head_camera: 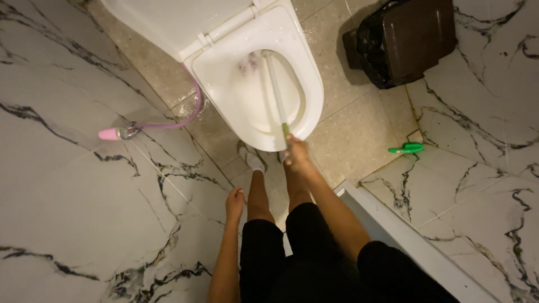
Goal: The person cleans a white toilet using a long-handled brush. They scrub the toilet seat, the underside of the seat, and the interior of the bowl. The person lifts the seat to clean underneath and continues scrubbing the bowl's interior surfaces.
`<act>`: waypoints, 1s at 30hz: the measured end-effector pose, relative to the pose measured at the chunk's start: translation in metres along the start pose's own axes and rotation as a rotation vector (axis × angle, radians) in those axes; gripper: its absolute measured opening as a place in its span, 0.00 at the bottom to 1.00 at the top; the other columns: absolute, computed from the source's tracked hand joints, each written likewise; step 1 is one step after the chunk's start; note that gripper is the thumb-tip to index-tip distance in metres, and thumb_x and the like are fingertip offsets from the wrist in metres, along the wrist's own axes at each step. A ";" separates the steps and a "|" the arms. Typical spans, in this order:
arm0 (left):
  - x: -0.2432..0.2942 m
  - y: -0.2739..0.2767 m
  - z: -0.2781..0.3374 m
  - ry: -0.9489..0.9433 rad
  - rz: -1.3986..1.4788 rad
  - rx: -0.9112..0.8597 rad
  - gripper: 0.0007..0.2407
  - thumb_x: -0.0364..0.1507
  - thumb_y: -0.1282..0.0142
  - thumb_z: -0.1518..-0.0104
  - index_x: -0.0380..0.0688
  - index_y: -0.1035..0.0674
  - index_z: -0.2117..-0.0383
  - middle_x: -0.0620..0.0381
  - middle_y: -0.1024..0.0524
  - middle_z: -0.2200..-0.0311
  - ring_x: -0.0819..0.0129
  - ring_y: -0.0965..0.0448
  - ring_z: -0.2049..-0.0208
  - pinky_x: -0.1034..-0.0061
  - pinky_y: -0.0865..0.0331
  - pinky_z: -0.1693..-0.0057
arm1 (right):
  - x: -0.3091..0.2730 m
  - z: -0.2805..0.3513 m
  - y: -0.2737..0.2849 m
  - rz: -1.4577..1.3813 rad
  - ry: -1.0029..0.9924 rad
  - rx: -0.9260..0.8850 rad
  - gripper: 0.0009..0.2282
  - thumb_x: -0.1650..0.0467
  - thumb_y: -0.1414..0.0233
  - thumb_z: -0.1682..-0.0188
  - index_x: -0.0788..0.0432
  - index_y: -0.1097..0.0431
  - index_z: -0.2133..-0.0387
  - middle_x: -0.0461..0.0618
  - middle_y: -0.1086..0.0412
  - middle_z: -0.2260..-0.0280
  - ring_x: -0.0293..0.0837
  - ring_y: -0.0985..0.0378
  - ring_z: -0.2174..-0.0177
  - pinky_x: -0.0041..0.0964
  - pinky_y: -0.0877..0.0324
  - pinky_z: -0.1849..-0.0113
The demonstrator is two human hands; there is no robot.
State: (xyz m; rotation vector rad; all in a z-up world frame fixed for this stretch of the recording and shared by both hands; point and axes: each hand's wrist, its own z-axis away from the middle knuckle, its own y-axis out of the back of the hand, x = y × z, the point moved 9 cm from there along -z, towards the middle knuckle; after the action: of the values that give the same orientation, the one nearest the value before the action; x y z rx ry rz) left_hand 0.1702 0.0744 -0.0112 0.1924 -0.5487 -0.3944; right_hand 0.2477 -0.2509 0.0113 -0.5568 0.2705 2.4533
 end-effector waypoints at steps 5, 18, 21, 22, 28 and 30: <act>-0.032 -0.010 -0.014 -0.065 -0.022 0.002 0.14 0.32 0.49 0.38 0.41 0.21 0.50 0.54 0.20 0.63 0.66 0.22 0.63 0.73 0.29 0.55 | 0.035 0.032 -0.001 0.375 0.079 -0.116 0.20 0.59 0.51 0.42 0.50 0.33 0.38 0.58 0.37 0.79 0.46 0.39 0.86 0.41 0.41 0.84; 0.015 0.002 -0.004 0.022 -0.050 -0.038 0.14 0.32 0.51 0.36 0.42 0.21 0.48 0.56 0.22 0.67 0.68 0.25 0.67 0.73 0.31 0.57 | -0.056 -0.080 0.021 1.110 0.271 0.233 0.15 0.59 0.57 0.40 0.55 0.29 0.55 0.56 0.25 0.70 0.57 0.21 0.71 0.56 0.32 0.69; 0.015 0.000 -0.005 0.035 0.029 -0.038 0.13 0.32 0.52 0.36 0.42 0.21 0.49 0.56 0.23 0.67 0.69 0.26 0.67 0.74 0.31 0.57 | -0.082 -0.086 -0.060 0.741 0.085 0.092 0.15 0.63 0.57 0.41 0.59 0.28 0.54 0.53 0.28 0.72 0.52 0.25 0.78 0.47 0.30 0.75; 0.010 0.001 -0.002 0.055 0.075 -0.038 0.13 0.31 0.52 0.36 0.43 0.21 0.49 0.57 0.22 0.67 0.69 0.26 0.67 0.74 0.31 0.57 | -0.095 -0.071 -0.100 0.851 0.085 -0.022 0.17 0.66 0.57 0.46 0.57 0.31 0.47 0.51 0.31 0.75 0.49 0.29 0.83 0.43 0.31 0.81; -0.040 -0.007 -0.026 0.031 0.127 -0.006 0.13 0.30 0.50 0.38 0.42 0.20 0.50 0.57 0.23 0.69 0.69 0.26 0.69 0.73 0.30 0.60 | 0.007 0.003 -0.017 -0.080 -0.121 -0.149 0.20 0.71 0.49 0.46 0.55 0.37 0.40 0.43 0.35 0.78 0.36 0.35 0.84 0.31 0.40 0.85; -0.029 -0.001 -0.027 0.023 0.120 -0.005 0.13 0.30 0.50 0.38 0.42 0.20 0.50 0.56 0.23 0.69 0.69 0.26 0.70 0.73 0.30 0.60 | 0.015 0.044 0.026 -0.135 -0.126 -0.118 0.16 0.71 0.49 0.47 0.53 0.34 0.45 0.44 0.35 0.79 0.37 0.35 0.85 0.31 0.41 0.86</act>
State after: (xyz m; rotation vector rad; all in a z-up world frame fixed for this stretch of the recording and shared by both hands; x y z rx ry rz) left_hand 0.1618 0.0877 -0.0481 0.1587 -0.5338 -0.2769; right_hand 0.2066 -0.2496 0.0454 -0.4526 0.0362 2.3716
